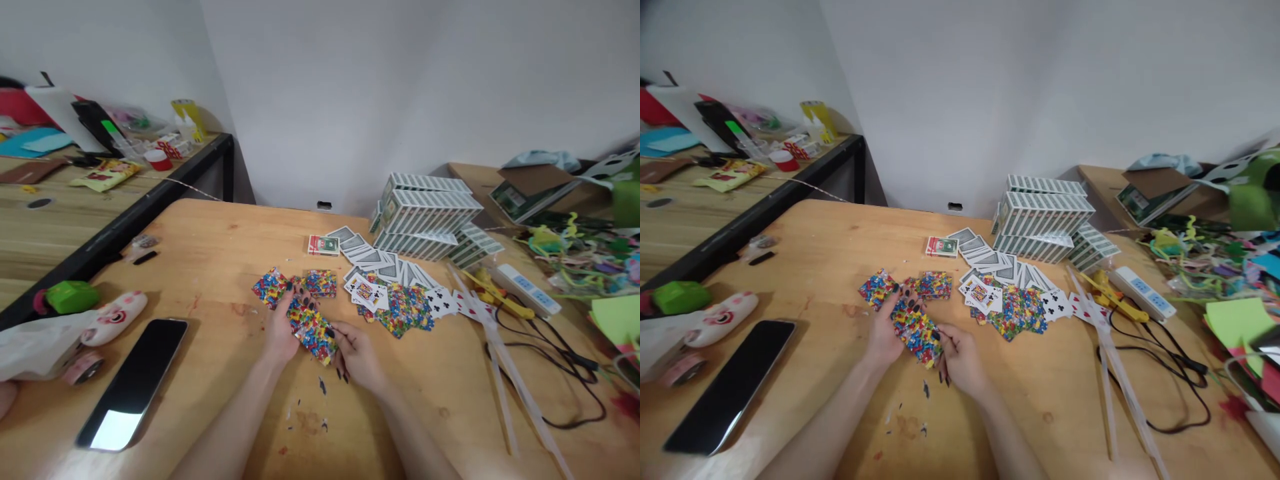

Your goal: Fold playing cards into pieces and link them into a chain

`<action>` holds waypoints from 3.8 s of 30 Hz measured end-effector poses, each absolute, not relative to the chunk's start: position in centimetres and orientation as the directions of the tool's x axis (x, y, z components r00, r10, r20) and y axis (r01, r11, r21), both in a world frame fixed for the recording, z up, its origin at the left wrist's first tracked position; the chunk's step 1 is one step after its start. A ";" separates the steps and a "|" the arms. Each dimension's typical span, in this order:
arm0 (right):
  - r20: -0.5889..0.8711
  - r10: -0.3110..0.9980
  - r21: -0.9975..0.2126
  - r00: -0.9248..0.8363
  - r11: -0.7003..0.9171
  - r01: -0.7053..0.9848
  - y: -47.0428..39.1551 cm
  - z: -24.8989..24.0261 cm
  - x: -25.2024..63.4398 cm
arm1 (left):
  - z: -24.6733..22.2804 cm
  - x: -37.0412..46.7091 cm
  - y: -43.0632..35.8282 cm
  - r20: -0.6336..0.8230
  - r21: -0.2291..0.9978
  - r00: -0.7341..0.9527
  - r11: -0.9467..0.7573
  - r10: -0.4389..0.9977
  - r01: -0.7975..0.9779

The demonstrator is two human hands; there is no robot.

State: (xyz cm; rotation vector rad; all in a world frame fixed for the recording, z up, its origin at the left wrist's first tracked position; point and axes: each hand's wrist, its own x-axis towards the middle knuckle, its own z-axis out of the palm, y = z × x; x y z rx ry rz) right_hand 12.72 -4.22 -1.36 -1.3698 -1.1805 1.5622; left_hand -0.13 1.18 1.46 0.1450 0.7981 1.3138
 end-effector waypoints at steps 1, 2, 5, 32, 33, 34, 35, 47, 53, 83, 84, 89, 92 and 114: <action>-0.309 0.939 -0.951 -0.148 -0.307 0.039 -4.2 -1.4 12.7 | 1.5 0.0 1.1 -0.422 0.530 0.033 0.276 0.906 -0.802; -0.308 0.942 -0.951 -0.133 -0.306 0.034 -4.2 -1.5 12.7 | 1.5 0.1 1.0 -0.405 0.536 0.033 0.266 0.914 -0.801; -0.305 0.947 -0.952 -0.099 -0.306 0.012 -4.1 -1.8 12.5 | 1.4 0.3 0.8 -0.350 0.554 0.032 0.234 0.936 -0.799; -0.332 0.929 -0.926 -0.162 -0.354 -0.132 -4.6 -1.0 11.4 | 0.7 0.4 1.0 -0.437 0.639 -0.108 0.224 0.893 -0.736; -0.338 0.915 -0.914 -0.219 -0.374 -0.154 -4.6 -1.0 11.5 | 0.7 0.4 1.0 -0.439 0.633 -0.078 0.246 0.895 -0.734; -0.343 0.898 -0.900 -0.275 -0.398 -0.177 -4.6 -0.9 11.6 | 0.7 0.3 1.0 -0.437 0.621 -0.031 0.276 0.899 -0.734; -0.347 0.879 -0.883 -0.328 -0.424 -0.200 -4.6 -0.9 11.8 | 0.8 0.2 1.0 -0.432 0.602 0.028 0.311 0.902 -0.736; -0.327 0.783 -0.750 -0.530 -0.556 -0.358 -5.3 -1.8 10.6 | 2.7 -3.0 2.2 -0.285 0.523 0.067 0.213 0.956 -0.825; -0.354 0.816 -0.752 -0.457 -0.539 -0.379 -5.5 -2.2 9.8 | 2.2 -2.9 2.6 -0.305 0.472 0.042 0.190 0.951 -0.861; -0.336 0.882 -0.818 -0.331 -0.448 -0.362 -5.3 -1.3 9.8 | 2.3 -0.1 0.9 -0.464 0.415 0.258 0.465 0.847 -0.782; -0.327 0.892 -0.829 -0.312 -0.429 -0.358 -5.2 -1.4 9.8 | 2.2 -0.1 0.8 -0.456 0.416 0.269 0.471 0.848 -0.778; -0.296 0.928 -0.871 -0.228 -0.360 -0.335 -5.2 -1.5 9.8 | 1.7 0.0 0.6 -0.454 0.425 0.287 0.488 0.844 -0.762; -0.314 0.921 -0.855 -0.229 -0.379 -0.354 -5.3 -1.5 9.7 | 1.6 0.1 0.6 -0.453 0.435 0.283 0.487 0.845 -0.758; -0.129 0.959 -0.981 -0.251 -0.161 -0.112 -4.8 0.2 11.2 | 0.9 0.0 0.7 -0.114 0.784 0.013 0.098 0.993 -0.613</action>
